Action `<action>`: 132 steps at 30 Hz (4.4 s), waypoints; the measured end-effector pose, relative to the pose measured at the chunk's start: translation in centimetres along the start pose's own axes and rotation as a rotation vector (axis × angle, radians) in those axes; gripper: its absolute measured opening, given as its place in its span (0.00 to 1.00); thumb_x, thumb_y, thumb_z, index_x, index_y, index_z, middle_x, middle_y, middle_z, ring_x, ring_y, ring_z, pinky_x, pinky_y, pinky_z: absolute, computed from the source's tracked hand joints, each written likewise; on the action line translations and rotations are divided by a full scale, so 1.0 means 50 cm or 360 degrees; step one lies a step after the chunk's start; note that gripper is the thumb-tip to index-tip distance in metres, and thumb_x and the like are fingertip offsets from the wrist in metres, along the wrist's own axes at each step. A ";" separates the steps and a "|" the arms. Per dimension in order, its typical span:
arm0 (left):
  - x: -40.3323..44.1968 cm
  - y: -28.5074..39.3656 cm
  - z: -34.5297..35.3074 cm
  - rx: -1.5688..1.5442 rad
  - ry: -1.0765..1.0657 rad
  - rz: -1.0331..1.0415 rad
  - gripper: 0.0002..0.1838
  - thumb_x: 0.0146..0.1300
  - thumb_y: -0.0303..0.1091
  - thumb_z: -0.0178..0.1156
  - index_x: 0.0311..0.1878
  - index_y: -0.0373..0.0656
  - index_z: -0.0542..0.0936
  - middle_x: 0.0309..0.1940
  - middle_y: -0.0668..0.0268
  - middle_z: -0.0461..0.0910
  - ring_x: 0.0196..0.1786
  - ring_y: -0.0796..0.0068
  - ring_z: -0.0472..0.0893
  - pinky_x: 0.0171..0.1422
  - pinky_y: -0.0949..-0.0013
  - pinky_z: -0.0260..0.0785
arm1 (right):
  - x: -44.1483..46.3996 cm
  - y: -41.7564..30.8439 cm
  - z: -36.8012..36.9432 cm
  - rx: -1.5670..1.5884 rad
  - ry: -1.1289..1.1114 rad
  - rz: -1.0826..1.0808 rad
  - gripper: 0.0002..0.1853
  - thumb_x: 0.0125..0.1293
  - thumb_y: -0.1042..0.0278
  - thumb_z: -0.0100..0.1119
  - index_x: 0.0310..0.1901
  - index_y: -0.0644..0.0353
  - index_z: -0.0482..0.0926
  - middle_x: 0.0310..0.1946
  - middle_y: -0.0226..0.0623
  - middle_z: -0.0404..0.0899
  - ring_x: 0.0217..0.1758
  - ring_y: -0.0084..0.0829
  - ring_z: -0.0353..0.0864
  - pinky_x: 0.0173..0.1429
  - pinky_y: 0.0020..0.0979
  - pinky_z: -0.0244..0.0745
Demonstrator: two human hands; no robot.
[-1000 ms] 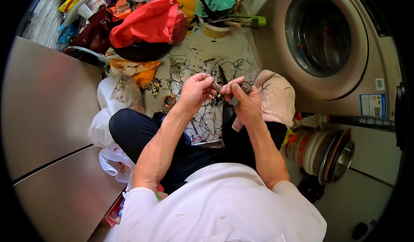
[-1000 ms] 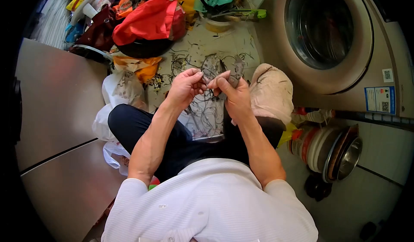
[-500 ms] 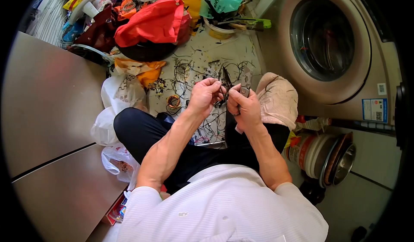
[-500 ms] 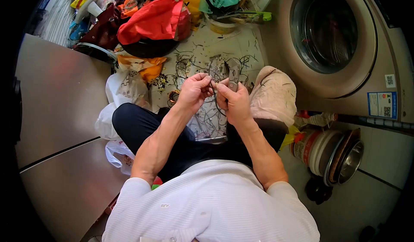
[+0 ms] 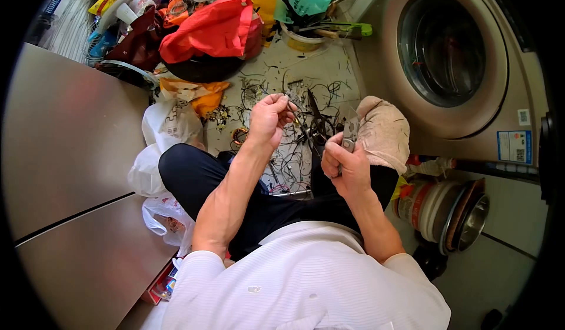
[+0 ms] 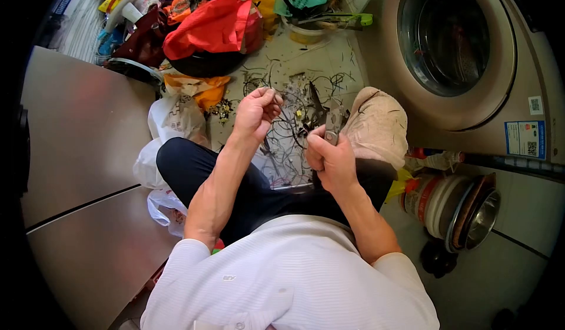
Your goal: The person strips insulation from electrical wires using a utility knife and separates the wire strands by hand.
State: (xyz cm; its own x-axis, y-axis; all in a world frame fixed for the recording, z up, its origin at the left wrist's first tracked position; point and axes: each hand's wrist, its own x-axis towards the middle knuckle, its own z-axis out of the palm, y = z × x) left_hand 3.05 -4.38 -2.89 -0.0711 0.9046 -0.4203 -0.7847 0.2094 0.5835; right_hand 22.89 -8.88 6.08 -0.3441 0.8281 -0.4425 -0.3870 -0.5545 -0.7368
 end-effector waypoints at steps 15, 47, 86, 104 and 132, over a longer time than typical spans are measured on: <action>0.034 0.069 -0.029 -0.0082 0.0232 0.0161 0.05 0.73 0.29 0.57 0.38 0.42 0.77 0.29 0.62 0.83 0.24 0.76 0.78 0.30 0.73 0.72 | -0.189 -0.044 -0.064 -0.0054 0.0144 -0.0020 0.05 0.65 0.79 0.57 0.32 0.64 0.73 0.19 0.27 0.65 0.19 0.19 0.60 0.23 0.22 0.56; -0.050 0.027 0.086 -0.0128 -0.0410 -0.0010 0.05 0.75 0.32 0.55 0.41 0.43 0.77 0.33 0.65 0.83 0.33 0.75 0.82 0.38 0.73 0.76 | -0.201 -0.082 -0.518 -0.1970 0.1424 -0.0622 0.15 0.72 0.65 0.59 0.52 0.68 0.80 0.45 0.45 0.85 0.46 0.38 0.83 0.52 0.35 0.75; -0.132 0.057 0.096 0.0286 -0.0481 0.0027 0.08 0.72 0.34 0.59 0.44 0.39 0.79 0.30 0.64 0.83 0.29 0.80 0.78 0.36 0.76 0.71 | 0.088 -0.078 0.066 -0.1044 0.0030 -0.0679 0.08 0.64 0.69 0.59 0.30 0.62 0.75 0.21 0.23 0.69 0.26 0.16 0.63 0.30 0.24 0.59; -0.135 0.046 0.108 0.0629 -0.0375 -0.0007 0.08 0.71 0.35 0.60 0.39 0.39 0.82 0.24 0.69 0.80 0.22 0.85 0.73 0.27 0.80 0.62 | 0.076 -0.033 0.049 -0.0492 0.0115 -0.0430 0.05 0.61 0.72 0.61 0.29 0.59 0.75 0.20 0.24 0.70 0.20 0.16 0.64 0.24 0.22 0.58; -0.154 0.042 0.116 0.0883 -0.0551 0.0100 0.08 0.72 0.34 0.58 0.40 0.39 0.80 0.27 0.68 0.82 0.26 0.83 0.77 0.34 0.78 0.69 | 0.080 -0.029 0.030 -0.0782 0.0188 -0.0578 0.08 0.69 0.69 0.60 0.31 0.59 0.77 0.21 0.24 0.73 0.23 0.15 0.67 0.28 0.22 0.61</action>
State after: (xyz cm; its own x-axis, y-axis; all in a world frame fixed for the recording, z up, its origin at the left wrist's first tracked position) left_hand 5.52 -8.77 5.60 0.1689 0.9691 -0.1798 -0.3449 0.2290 0.9103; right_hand 20.80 -4.88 6.13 -0.1563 0.9759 -0.1521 -0.0130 -0.1560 -0.9877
